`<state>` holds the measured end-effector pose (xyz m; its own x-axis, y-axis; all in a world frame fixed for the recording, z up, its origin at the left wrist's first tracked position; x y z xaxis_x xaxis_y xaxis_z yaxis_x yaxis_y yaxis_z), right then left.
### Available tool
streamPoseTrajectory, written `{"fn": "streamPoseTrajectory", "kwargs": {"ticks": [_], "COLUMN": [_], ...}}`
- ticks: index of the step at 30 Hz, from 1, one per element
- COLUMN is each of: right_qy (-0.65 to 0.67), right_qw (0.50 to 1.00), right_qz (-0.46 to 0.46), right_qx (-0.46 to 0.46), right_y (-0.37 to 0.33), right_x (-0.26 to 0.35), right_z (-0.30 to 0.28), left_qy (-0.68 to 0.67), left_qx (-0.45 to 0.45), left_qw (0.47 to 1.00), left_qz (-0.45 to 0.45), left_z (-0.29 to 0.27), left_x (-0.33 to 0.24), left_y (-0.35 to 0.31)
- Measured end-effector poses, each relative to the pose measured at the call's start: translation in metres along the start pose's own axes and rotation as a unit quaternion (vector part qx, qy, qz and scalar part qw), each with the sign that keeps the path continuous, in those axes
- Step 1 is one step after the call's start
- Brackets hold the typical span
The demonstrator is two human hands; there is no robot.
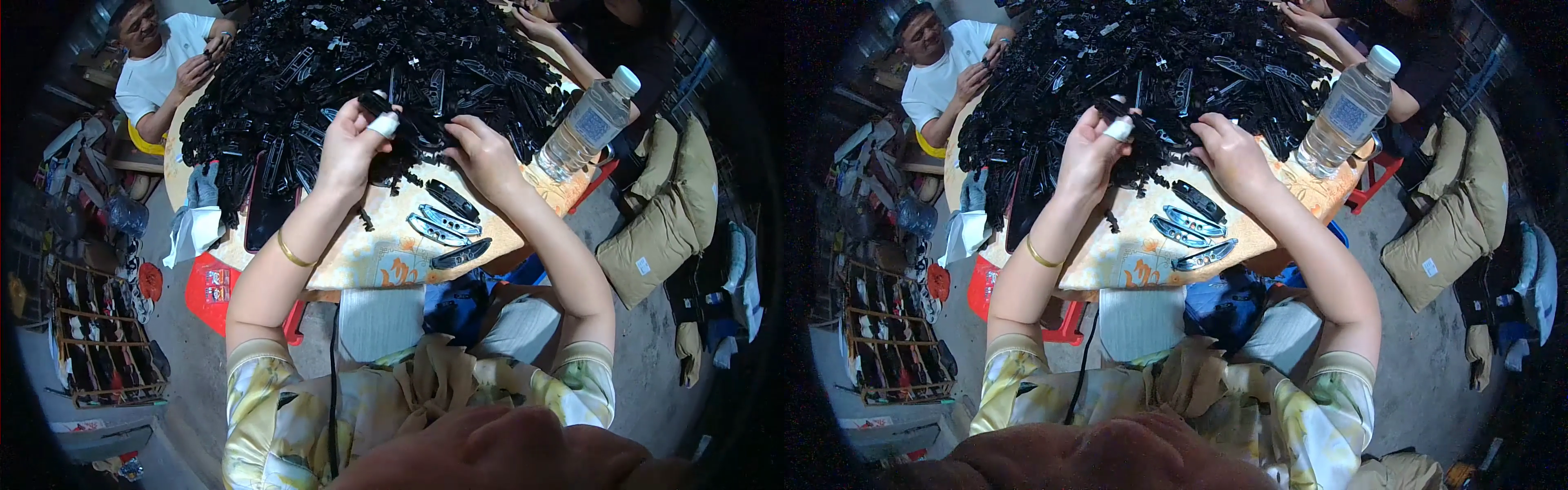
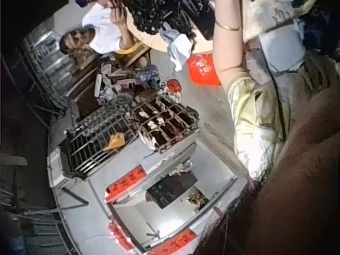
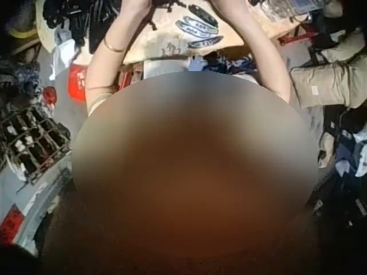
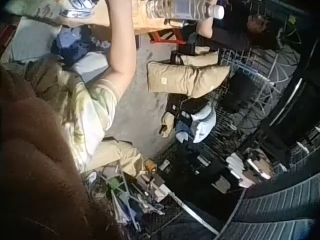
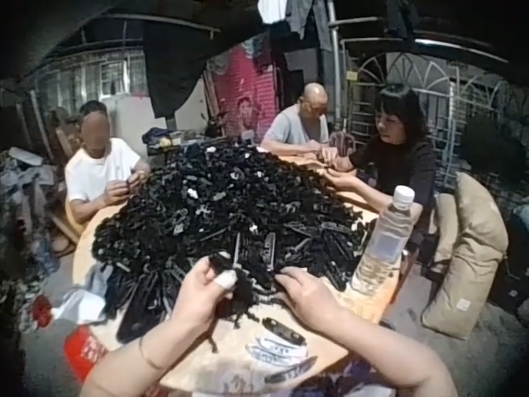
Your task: Assembling small black plastic components by hand at a workbench.
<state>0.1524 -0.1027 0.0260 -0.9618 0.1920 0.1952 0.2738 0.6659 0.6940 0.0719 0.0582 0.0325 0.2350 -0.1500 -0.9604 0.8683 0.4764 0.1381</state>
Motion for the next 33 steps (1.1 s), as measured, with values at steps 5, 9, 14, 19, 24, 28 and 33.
{"fn": "streamPoseTrajectory", "kwargs": {"ticks": [5,9,14,19,24,28,33], "right_qy": [0.083,0.077,0.095,0.240,0.186,0.148,0.129], "right_qw": [0.994,0.995,0.988,0.961,0.981,0.988,0.989], "right_qz": [0.071,0.067,0.086,0.126,0.049,0.008,0.031], "right_qx": [0.013,-0.008,-0.083,-0.061,-0.039,-0.035,-0.060], "right_y": [-0.012,-0.015,-0.014,-0.011,-0.013,-0.011,-0.015], "right_x": [-0.015,-0.017,-0.012,0.014,0.027,0.038,0.035], "right_z": [-0.001,-0.010,-0.030,-0.048,-0.052,-0.051,-0.054], "left_qy": [-0.157,-0.104,-0.066,-0.050,-0.037,-0.061,-0.049], "left_qx": [0.024,0.067,0.146,0.185,0.204,0.186,0.192], "left_qw": [0.982,0.987,0.980,0.970,0.966,0.967,0.969], "left_qz": [-0.107,-0.104,-0.121,-0.150,-0.157,-0.163,-0.149], "left_z": [-0.005,0.004,0.023,0.033,0.041,0.037,0.041], "left_x": [0.017,0.016,0.022,0.032,0.034,0.035,0.035], "left_y": [0.005,0.001,-0.016,-0.029,-0.032,-0.031,-0.033]}}
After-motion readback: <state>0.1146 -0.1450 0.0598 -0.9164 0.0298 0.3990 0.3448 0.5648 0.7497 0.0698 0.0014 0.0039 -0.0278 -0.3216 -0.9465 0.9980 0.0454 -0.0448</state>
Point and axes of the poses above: each hand's wrist, its own y-axis towards the middle knuckle, its own z-axis out of the palm, x = y × z, the point moved 6 cm from there along y, towards the middle knuckle, and after that the axes turned 2 degrees about y, right-handed, at the moved point
